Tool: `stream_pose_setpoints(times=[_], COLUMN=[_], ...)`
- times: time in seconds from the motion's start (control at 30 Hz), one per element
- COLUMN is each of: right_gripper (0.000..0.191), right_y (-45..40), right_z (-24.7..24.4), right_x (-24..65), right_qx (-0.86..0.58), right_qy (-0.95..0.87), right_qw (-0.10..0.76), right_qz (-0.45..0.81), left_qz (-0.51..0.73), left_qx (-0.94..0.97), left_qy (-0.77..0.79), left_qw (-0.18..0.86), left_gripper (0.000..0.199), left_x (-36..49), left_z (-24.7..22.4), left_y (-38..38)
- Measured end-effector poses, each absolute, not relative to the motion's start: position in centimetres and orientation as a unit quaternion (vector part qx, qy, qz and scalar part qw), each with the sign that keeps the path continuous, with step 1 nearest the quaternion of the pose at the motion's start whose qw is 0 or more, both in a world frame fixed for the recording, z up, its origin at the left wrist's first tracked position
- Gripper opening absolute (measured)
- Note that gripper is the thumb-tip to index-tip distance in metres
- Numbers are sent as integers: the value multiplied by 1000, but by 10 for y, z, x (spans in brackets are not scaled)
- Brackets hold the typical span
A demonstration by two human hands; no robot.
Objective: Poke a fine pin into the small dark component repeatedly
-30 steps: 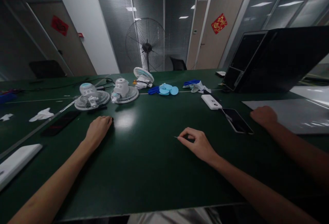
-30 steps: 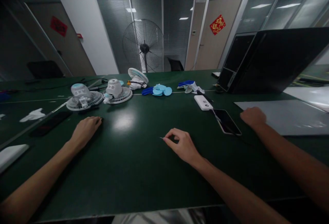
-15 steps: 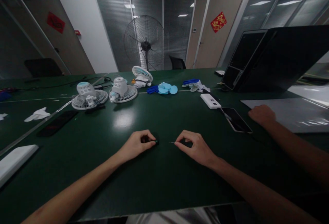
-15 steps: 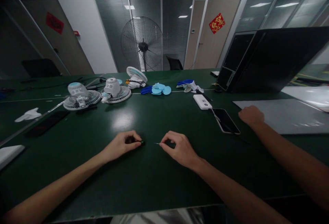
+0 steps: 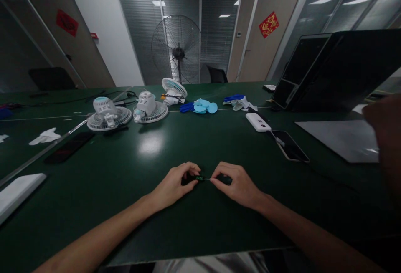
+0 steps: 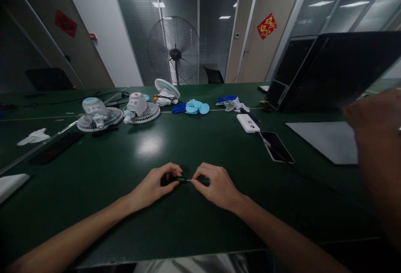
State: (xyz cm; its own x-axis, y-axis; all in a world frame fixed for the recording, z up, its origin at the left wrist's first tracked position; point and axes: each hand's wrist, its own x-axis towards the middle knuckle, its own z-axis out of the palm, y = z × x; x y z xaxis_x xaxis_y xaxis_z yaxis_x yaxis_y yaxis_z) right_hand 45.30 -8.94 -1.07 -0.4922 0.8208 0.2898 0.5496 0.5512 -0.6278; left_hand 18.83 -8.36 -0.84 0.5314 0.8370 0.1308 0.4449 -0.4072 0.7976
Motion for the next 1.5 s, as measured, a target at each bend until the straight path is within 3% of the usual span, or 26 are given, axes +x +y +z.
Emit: stream_pose_setpoints(times=[0.2,0.43,0.7,0.93,1.03,1.27,1.5], right_gripper=[2,11,14,13,14,14,15], right_y=[-89,-79,-79,-81,-81,-81,-80], right_z=[-8,-3,-9,-6,-5,-5,-7], right_x=[444,429,447,450,450,450,451], right_qx=[-406,-432,-462,-467,-461,-456,-455], right_qy=[-836,-783,-782,-780,-779,-778,-783], right_qw=[287,357,341,340,343,340,339], right_qz=[233,269,244,240,250,266,254], left_qz=[261,253,250,202,173,182,196], left_qx=[790,792,802,861,848,720,708], left_qy=[402,401,407,403,484,670,676], left_qw=[383,385,360,236,132,0,-63], left_gripper=[27,32,36,26,28,35,43], left_x=[190,190,188,152,106,18,39], left_z=[-6,-9,-8,-2,0,-5,3], left_y=[-85,-83,-85,-63,-33,8,-6])
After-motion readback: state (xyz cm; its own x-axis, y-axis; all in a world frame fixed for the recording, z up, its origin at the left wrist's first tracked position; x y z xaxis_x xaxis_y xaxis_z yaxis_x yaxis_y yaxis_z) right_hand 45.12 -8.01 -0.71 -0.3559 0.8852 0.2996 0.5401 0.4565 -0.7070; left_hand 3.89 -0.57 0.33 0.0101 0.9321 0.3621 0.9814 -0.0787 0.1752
